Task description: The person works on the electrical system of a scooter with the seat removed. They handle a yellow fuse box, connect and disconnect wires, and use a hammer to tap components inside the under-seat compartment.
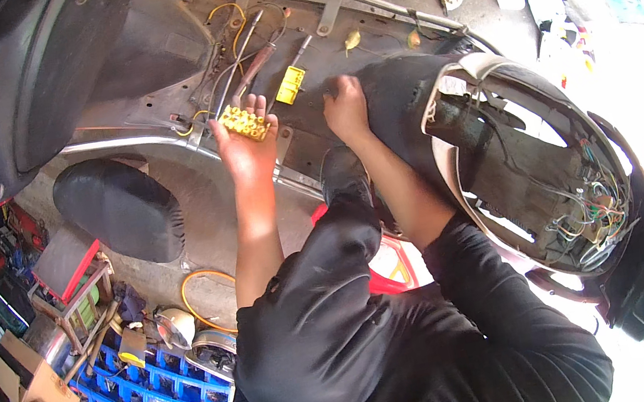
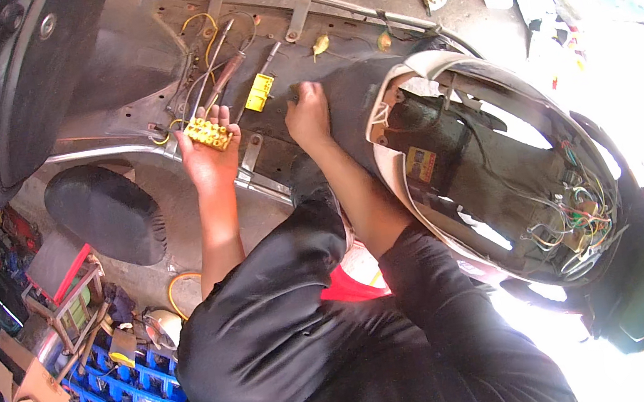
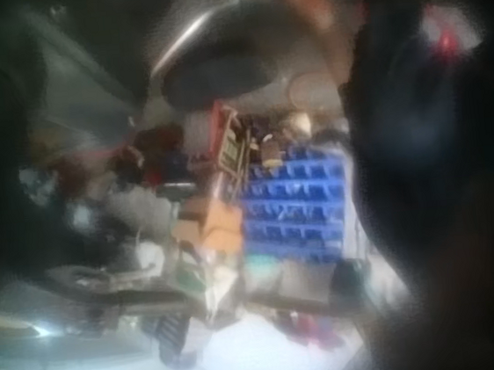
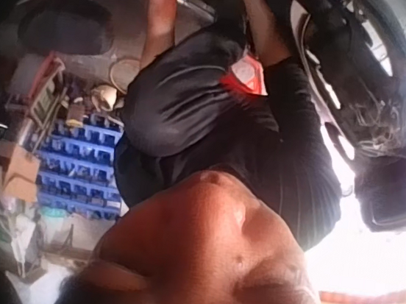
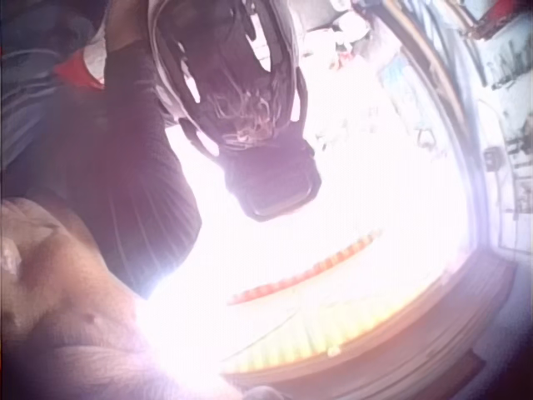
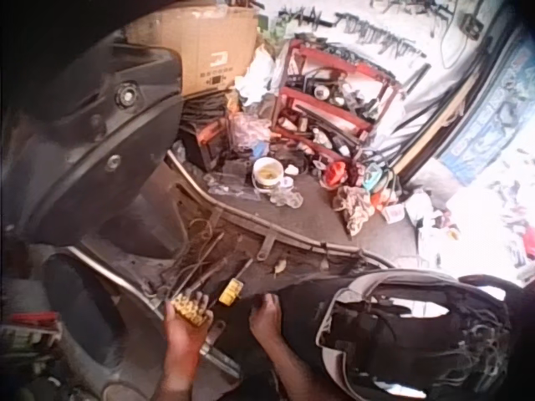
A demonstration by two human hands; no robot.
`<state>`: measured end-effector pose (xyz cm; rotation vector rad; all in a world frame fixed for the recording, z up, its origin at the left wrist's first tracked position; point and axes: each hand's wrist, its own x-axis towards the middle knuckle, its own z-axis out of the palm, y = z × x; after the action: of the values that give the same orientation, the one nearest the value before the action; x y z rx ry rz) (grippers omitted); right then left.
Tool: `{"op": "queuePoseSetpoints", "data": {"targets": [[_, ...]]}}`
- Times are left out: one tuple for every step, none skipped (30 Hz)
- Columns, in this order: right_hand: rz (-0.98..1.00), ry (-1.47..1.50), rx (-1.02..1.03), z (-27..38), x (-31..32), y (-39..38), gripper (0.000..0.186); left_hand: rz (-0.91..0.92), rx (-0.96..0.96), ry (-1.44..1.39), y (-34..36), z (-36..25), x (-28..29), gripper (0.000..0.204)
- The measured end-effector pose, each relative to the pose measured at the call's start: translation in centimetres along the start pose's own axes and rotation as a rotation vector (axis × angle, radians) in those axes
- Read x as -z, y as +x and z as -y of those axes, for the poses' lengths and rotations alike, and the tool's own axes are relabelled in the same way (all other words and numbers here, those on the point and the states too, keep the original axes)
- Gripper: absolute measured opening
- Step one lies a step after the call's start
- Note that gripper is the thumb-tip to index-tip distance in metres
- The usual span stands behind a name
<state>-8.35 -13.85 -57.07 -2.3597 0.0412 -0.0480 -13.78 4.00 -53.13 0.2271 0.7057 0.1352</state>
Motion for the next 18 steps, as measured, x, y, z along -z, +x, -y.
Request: {"op": "queuePoseSetpoints", "data": {"targets": [[0.024,-0.015,0.028,0.1,-0.2,-0.1,0.026,0.075,-0.007,-0.098,0.1,-0.9,0.3,0.065],[0.047,-0.029,0.055,0.3,-0.5,-0.2,0.023,0.115,-0.006,-0.120,0.1,-1.4,0.7,0.065],[0.070,-0.044,0.081,0.4,-0.7,-0.3,0.021,0.155,-0.006,-0.141,0.1,-1.9,1.0,0.066],[0.121,-0.069,0.099,0.2,-1.0,-0.3,0.020,0.197,0.005,-0.160,0.1,-2.2,0.9,0.066],[0.171,-0.094,0.116,-0.1,-1.3,-0.3,0.018,0.232,0.002,-0.156,0.1,-2.1,0.8,0.067],[0.222,-0.118,0.133,-0.4,-1.6,-0.2,0.017,0.253,0.029,-0.158,0.0,-2.0,0.7,0.067],[0.238,-0.142,0.149,-0.5,-2.0,-0.3,0.017,0.268,0.040,-0.152,0.0,-1.9,0.7,0.068],[0.255,-0.167,0.165,-0.6,-2.4,-0.4,0.017,0.283,0.050,-0.146,0.0,-1.7,0.7,0.068],[0.271,-0.191,0.181,-0.8,-2.8,-0.5,0.017,0.245,0.055,-0.128,-0.3,-1.4,0.9,0.069],[0.253,-0.200,0.204,-1.0,-3.5,-0.5,0.015,0.234,0.056,-0.103,-0.4,-1.2,1.1,0.068],[0.235,-0.208,0.228,-1.3,-4.0,-0.4,0.014,0.260,0.072,-0.093,-0.3,-1.0,1.1,0.068],[0.217,-0.217,0.252,-1.6,-4.4,-0.2,0.013,0.286,0.089,-0.084,-0.1,-0.8,1.2,0.069],[0.212,-0.233,0.250,-1.7,-4.8,-0.1,0.013,0.261,0.107,-0.072,-0.4,-0.8,1.1,0.067],[0.200,-0.259,0.253,-1.8,-4.9,0.0,0.014,0.202,0.090,-0.024,-0.6,-0.6,0.6,0.064],[0.221,-0.275,0.256,-2.0,-5.1,0.2,0.014,0.189,0.077,-0.010,-0.9,-0.7,0.1,0.063],[0.241,-0.297,0.262,-1.9,-4.9,0.3,0.015,0.179,0.067,-0.002,-1.0,-0.6,0.0,0.062],[0.250,-0.323,0.273,-1.6,-4.9,0.2,0.014,0.177,0.064,0.003,-1.1,-0.7,-0.2,0.061],[0.259,-0.350,0.282,-1.4,-4.9,0.1,0.014,0.186,0.059,0.000,-1.0,-0.8,-0.3,0.061]]}}
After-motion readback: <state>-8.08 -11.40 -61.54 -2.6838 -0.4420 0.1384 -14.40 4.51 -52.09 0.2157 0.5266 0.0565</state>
